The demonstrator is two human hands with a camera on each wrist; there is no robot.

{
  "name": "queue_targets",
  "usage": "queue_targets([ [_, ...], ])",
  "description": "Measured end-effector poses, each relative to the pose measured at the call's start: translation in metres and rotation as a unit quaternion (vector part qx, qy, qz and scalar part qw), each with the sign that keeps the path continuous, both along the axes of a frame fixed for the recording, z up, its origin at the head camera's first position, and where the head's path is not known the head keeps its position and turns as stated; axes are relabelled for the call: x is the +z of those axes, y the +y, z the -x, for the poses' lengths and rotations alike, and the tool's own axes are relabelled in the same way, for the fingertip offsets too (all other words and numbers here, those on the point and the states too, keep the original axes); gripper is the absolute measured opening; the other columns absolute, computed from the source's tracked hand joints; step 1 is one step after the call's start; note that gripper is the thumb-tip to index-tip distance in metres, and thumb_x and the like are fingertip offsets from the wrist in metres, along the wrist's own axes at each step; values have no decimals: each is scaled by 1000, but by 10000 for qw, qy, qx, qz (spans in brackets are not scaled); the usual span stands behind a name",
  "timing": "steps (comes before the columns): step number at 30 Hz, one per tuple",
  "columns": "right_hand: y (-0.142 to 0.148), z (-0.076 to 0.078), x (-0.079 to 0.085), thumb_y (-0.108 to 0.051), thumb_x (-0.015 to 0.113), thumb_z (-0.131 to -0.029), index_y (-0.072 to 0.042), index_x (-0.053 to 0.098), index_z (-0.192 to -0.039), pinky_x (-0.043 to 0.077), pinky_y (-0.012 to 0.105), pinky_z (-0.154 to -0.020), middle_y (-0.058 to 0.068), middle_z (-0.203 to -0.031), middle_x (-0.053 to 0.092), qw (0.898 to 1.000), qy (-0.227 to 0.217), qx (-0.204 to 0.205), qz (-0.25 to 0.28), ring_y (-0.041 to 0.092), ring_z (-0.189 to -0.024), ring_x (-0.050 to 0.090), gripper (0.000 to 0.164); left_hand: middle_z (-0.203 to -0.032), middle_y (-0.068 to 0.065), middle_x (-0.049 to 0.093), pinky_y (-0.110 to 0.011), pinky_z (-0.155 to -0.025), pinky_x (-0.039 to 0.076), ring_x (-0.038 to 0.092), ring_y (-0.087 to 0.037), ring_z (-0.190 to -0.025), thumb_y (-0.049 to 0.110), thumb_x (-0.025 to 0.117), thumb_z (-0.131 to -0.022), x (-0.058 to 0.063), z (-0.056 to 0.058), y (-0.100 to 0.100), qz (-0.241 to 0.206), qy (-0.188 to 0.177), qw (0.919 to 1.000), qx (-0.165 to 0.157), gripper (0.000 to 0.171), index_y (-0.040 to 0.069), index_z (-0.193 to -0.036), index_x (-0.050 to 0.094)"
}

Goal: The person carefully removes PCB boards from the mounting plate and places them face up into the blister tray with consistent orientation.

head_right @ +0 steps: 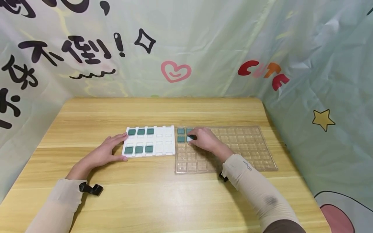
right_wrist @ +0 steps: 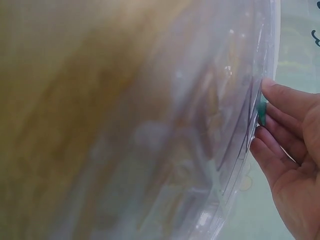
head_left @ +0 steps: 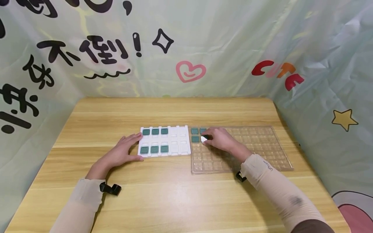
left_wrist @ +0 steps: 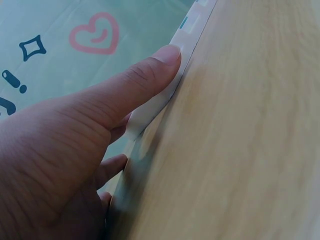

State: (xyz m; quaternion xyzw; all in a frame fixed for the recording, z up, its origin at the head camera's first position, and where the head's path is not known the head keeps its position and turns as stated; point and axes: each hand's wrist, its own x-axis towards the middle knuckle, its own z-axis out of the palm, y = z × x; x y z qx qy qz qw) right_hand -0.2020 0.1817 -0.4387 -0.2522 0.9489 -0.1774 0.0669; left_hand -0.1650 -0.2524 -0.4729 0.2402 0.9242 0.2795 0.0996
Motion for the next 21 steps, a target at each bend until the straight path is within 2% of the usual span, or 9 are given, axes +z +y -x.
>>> queue_targets([
  [11, 1, 2, 0, -29, 76, -88, -11, 69, -124, 50, 44, -95, 9, -122, 66, 9999, -39, 96, -37, 28, -112, 61, 41, -160, -10, 24, -55, -117, 2, 18, -37, -145, 60, 75, -76, -1, 0, 0, -46, 77, 10000, -21, 104, 9, -154, 29],
  [21, 3, 3, 1, -29, 75, -88, -9, 69, -123, 50, 44, -96, 10, -123, 66, 9997, -9, 236, 54, 28, -114, 61, 40, -161, -7, 21, -51, -118, 1, 16, -34, -146, 62, 72, -77, 1, 0, 0, -2, -100, 10000, -6, 104, 11, -155, 27],
])
